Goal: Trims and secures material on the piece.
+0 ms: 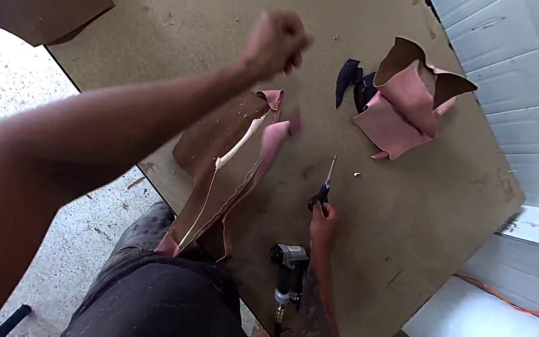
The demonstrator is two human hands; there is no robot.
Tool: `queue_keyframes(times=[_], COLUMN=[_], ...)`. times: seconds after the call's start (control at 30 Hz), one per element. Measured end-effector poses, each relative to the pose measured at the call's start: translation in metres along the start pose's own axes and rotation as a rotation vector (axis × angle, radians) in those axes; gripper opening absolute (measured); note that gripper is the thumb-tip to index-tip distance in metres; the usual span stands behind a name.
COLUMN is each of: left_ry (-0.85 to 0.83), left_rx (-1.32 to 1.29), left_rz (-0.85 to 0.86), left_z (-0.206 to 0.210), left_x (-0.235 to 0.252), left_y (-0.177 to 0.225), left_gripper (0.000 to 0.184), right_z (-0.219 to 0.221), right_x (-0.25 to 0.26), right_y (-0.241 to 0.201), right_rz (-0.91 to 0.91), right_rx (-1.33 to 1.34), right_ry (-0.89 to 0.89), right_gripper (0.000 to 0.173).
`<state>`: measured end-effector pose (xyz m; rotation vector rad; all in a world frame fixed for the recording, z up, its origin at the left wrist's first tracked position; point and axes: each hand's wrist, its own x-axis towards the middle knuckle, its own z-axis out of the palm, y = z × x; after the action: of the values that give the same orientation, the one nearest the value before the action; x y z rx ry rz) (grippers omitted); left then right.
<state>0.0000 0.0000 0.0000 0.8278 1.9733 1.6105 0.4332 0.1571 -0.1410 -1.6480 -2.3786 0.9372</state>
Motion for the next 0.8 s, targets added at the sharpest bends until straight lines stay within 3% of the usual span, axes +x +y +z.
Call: queue_keyframes(times=[0.1,0.2,0.27,0.4,0.5,0.57,0.63,0.73,0.8], left_ry=[0.019,-0.227,-0.328,-0.26,-0.204,-0.178,-0.163,-0.215,-0.326], left_rx=[0.194,0.628,0.771,0.714,0.638,0.616,0.631,0.674,0.708], left_rz=[-0.084,-0.161,-0.211,-0.267,-0.241,-0.177,-0.028,0.244,0.347], left_z=[-0.031,-0.008,0.007,0.008,-0.006,-0.012,-0.019,-0.039,-0.044], left_x=[0.003,-0.082,-0.157,-0.261,-0.282,-0.27,-0.246,-0.211,-0.199], left_y=[-0.011,-0.049,-0.078,-0.107,-0.112,-0.117,-0.123,-0.142,-0.153], left_gripper=[0.023,0.024,0.021,0.023,0.023,0.025,0.025,0.031,0.042], right_z=[0.006,0.015,0.026,0.066,0.093,0.083,0.046,-0.045,-0.107], right_x=[-0.016,-0.055,-0.095,-0.18,-0.205,-0.182,-0.13,-0.036,0.005], right_y=[0.006,-0.023,-0.05,-0.085,-0.101,-0.107,-0.106,-0.118,-0.133], right_rz=[0.029,-0.049,-0.13,-0.031,0.052,0.031,-0.13,-0.35,-0.339], right_rx=[0.115,0.325,0.353,0.53,0.767,0.764,0.676,0.519,0.328], right_ry=[0.01,-0.115,-0.277,-0.559,-0.569,-0.557,-0.517,-0.204,0.01], right_gripper=[0.039,0.029,0.026,0.021,0.017,0.019,0.022,0.027,0.043])
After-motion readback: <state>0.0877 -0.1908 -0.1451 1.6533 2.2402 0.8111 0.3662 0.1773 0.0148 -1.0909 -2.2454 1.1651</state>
